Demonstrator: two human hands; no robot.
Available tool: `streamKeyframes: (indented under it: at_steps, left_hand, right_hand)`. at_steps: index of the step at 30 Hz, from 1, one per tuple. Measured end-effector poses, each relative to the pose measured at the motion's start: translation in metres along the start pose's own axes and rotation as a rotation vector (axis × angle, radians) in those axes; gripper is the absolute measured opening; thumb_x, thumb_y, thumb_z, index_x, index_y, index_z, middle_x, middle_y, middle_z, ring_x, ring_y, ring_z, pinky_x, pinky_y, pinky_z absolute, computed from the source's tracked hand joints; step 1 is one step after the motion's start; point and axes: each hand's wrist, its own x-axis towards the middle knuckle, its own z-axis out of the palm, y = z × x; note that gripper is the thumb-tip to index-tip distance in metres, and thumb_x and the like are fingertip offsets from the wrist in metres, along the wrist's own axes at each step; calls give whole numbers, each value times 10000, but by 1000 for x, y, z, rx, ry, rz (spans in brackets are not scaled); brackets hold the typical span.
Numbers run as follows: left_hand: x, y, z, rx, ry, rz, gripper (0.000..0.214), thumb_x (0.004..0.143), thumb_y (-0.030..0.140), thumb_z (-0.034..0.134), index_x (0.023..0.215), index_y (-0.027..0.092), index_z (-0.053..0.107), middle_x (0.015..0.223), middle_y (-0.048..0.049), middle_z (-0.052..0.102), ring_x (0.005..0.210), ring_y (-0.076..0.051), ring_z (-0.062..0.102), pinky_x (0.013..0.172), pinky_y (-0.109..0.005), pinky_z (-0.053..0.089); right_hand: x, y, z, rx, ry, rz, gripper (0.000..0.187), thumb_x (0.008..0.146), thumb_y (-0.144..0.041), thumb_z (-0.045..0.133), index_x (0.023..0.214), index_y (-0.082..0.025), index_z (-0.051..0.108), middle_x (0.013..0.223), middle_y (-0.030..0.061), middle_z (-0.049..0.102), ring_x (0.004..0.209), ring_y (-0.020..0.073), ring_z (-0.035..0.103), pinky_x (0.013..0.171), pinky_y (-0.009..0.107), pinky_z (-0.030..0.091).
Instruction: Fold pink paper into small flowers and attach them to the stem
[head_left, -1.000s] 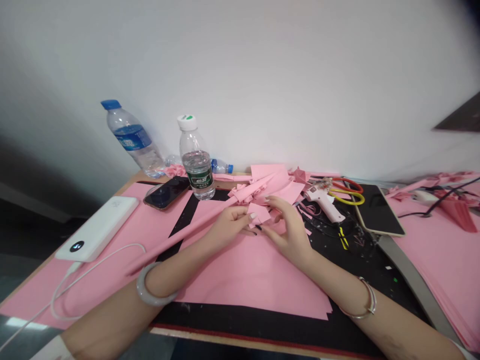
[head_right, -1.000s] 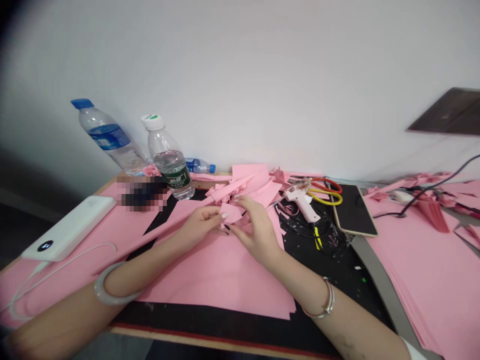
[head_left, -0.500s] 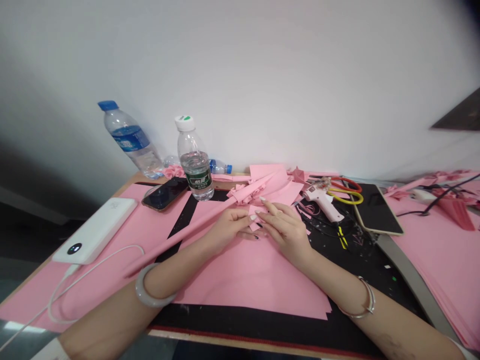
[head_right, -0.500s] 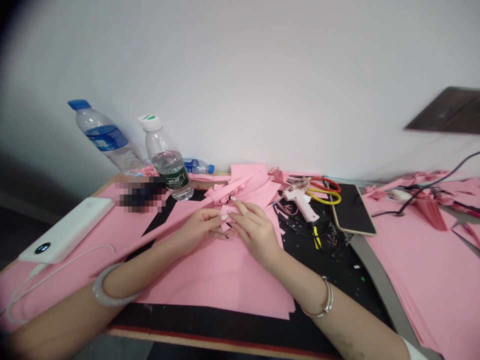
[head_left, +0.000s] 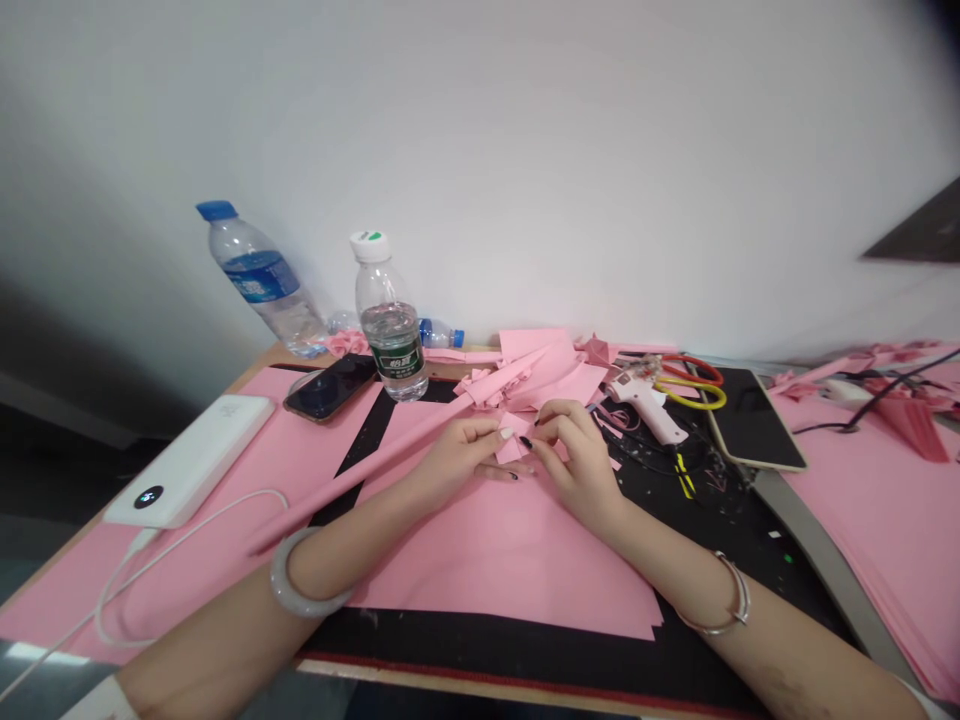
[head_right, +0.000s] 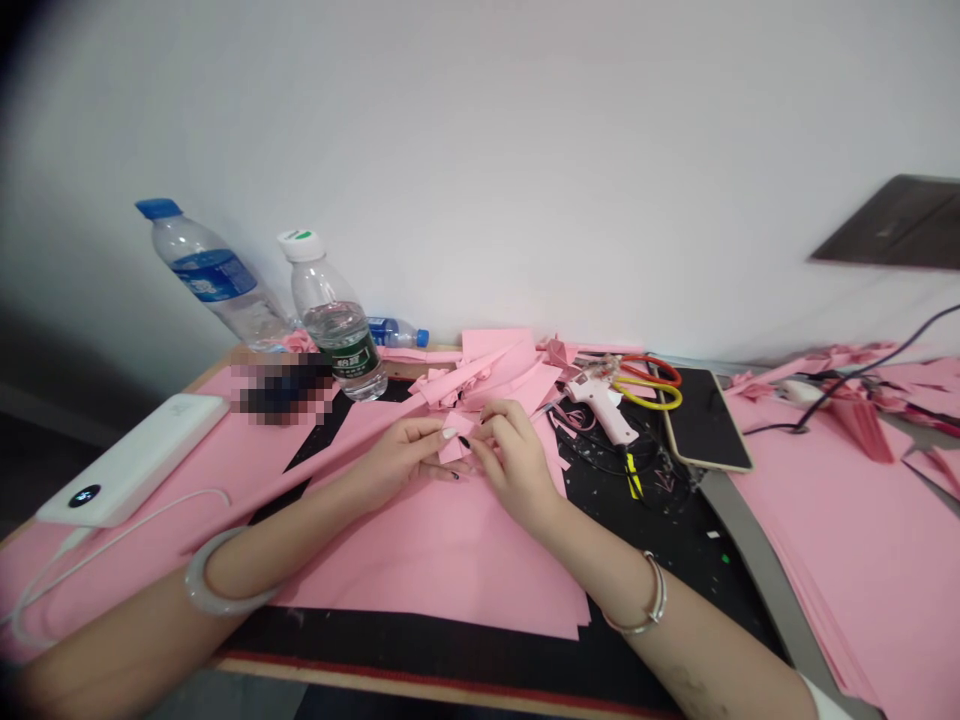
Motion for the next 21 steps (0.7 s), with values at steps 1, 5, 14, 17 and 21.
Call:
streamKeyframes:
  at_steps: [1, 5, 14, 17, 21]
  left_hand:
    - [0, 1, 1, 9, -1, 9, 344, 798, 443, 755, 907, 121, 707, 902, -97, 732, 795, -227, 735, 791, -392, 585]
    - [-1, 3, 4, 103, 1, 52, 303, 837, 432, 700, 802, 132, 690, 765, -63, 700, 689, -174, 681, 721, -333, 579]
    - [-2, 4, 4, 222, -21, 75, 343, 863, 470, 641, 736, 152, 664, 749, -64, 700, 681, -180, 685, 705, -305, 561]
    - [-3, 6, 6, 258, -20, 93, 358, 869, 474, 625, 709, 156, 661, 733, -65, 697, 688, -186, 676, 691, -294, 540]
    - [-3, 6, 5, 351, 5, 137, 336, 866, 425, 633, 709, 132, 681, 707, -62, 685, 677, -171, 626, 639, -267, 474]
  right_hand:
    - [0, 0, 0, 12, -14, 1, 168, 910, -113, 533, 784, -224, 526, 941, 73, 571, 862, 214, 596, 745, 363, 506]
    - [0, -1, 1, 81, -41, 53, 173, 906, -102, 503, 785, -226, 505, 939, 77, 579, 863, 212, 593, 720, 344, 499]
    - [-7, -1, 4, 121, -110, 326, 146, 903, -173, 481, 777, -242, 451, 680, 6, 575, 587, 167, 558, 557, 289, 449]
    - [-7, -3, 3, 115, -94, 308, 156, 900, -188, 488, 760, -246, 449, 657, 2, 577, 563, 159, 552, 545, 285, 443]
    - [-7, -6, 2, 93, -89, 286, 167, 890, -206, 523, 738, -246, 467, 654, 13, 617, 563, 161, 561, 537, 282, 446]
